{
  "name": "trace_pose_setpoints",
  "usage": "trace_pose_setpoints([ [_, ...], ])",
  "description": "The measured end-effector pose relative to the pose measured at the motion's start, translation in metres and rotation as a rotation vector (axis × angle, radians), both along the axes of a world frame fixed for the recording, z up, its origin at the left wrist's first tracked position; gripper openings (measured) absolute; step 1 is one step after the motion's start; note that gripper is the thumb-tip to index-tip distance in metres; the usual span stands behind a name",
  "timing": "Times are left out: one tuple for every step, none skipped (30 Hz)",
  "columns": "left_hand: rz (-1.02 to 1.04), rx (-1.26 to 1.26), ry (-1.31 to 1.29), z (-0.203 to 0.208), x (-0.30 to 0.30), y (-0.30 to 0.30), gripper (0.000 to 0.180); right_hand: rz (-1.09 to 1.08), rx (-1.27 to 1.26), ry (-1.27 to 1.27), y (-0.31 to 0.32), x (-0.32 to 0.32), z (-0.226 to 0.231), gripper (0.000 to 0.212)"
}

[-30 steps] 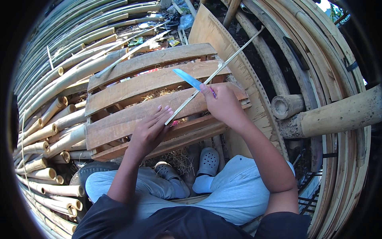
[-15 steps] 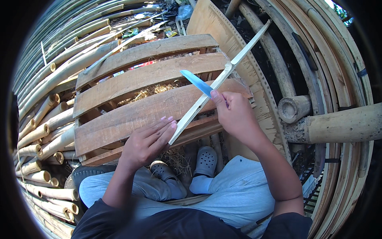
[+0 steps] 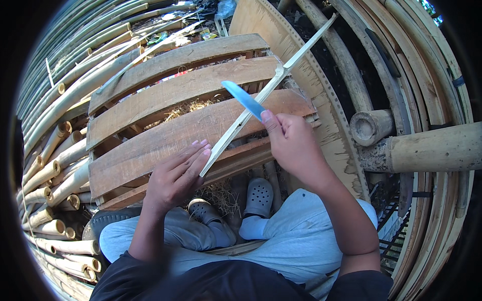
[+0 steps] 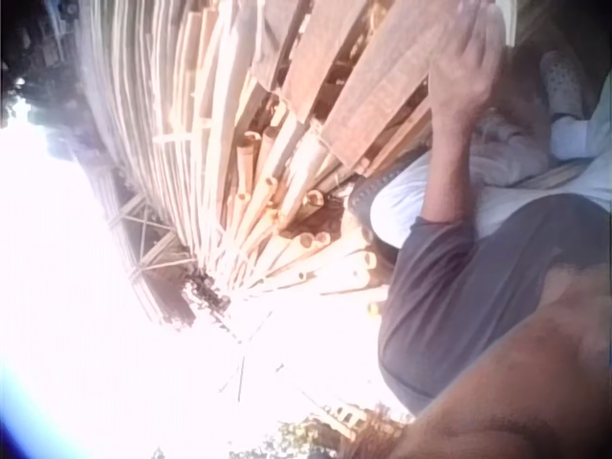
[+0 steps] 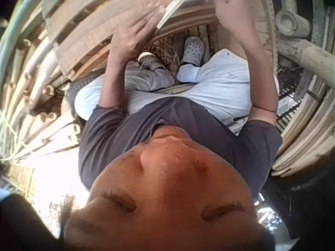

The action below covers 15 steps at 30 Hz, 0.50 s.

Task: The person is using a knife to shave and whittle a strip of bamboo while sitting in a yard.

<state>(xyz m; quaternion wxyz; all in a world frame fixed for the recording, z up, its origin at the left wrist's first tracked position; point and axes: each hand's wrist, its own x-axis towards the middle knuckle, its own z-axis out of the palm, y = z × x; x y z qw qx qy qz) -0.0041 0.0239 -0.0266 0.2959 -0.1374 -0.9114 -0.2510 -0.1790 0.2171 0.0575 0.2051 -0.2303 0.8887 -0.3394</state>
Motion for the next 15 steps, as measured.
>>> trace_pose_setpoints([
  [-0.001, 0.004, -0.009, 0.001, -0.001, 0.0, 0.054, 0.133, -0.023, 0.034, 0.002, 0.014, -0.008, 0.053],
  [-0.004, 0.005, -0.006, 0.0, -0.001, 0.001, 0.054, 0.137, -0.032, 0.064, 0.003, 0.014, -0.01, 0.052],
  [-0.006, 0.007, 0.0, 0.001, -0.003, 0.001, 0.054, 0.135, -0.041, 0.096, 0.005, 0.014, -0.01, 0.052],
  [0.002, 0.004, -0.004, 0.0, -0.001, 0.002, 0.054, 0.135, -0.044, 0.091, 0.006, 0.004, -0.012, 0.052],
  [0.002, 0.002, -0.009, 0.001, 0.0, 0.001, 0.054, 0.016, -0.045, 0.063, 0.007, -0.014, -0.012, 0.052],
  [0.001, 0.014, -0.004, 0.003, 0.0, 0.001, 0.054, -0.104, -0.041, 0.043, 0.007, -0.023, -0.009, 0.051],
  [0.005, 0.021, -0.006, 0.001, 0.0, 0.001, 0.053, -0.1, -0.042, 0.039, 0.005, -0.012, -0.012, 0.051],
  [0.009, 0.02, -0.009, -0.001, 0.0, 0.001, 0.053, -0.011, -0.05, 0.025, 0.001, 0.011, -0.016, 0.052],
  [-0.007, 0.015, -0.012, -0.002, 0.0, 0.0, 0.053, 0.073, -0.058, 0.014, -0.001, 0.025, -0.016, 0.054],
  [-0.024, 0.01, -0.015, -0.002, 0.0, 0.0, 0.052, 0.082, -0.037, 0.084, 0.0, 0.026, -0.017, 0.055],
  [-0.024, 0.009, -0.016, -0.001, 0.0, -0.001, 0.052, 0.081, -0.039, 0.083, 0.002, 0.014, -0.017, 0.055],
  [-0.017, 0.008, -0.017, 0.0, 0.001, -0.002, 0.051, 0.002, -0.063, 0.036, 0.005, -0.007, -0.018, 0.055],
  [-0.013, 0.013, -0.013, 0.001, 0.001, -0.001, 0.05, -0.079, -0.083, -0.006, 0.006, -0.018, -0.015, 0.054],
  [-0.013, 0.015, -0.01, 0.002, 0.0, 0.0, 0.05, -0.1, -0.045, 0.055, 0.005, -0.016, -0.009, 0.054],
  [-0.008, 0.003, -0.022, 0.0, 0.0, -0.001, 0.049, -0.091, -0.051, 0.048, 0.001, -0.003, -0.017, 0.054],
])
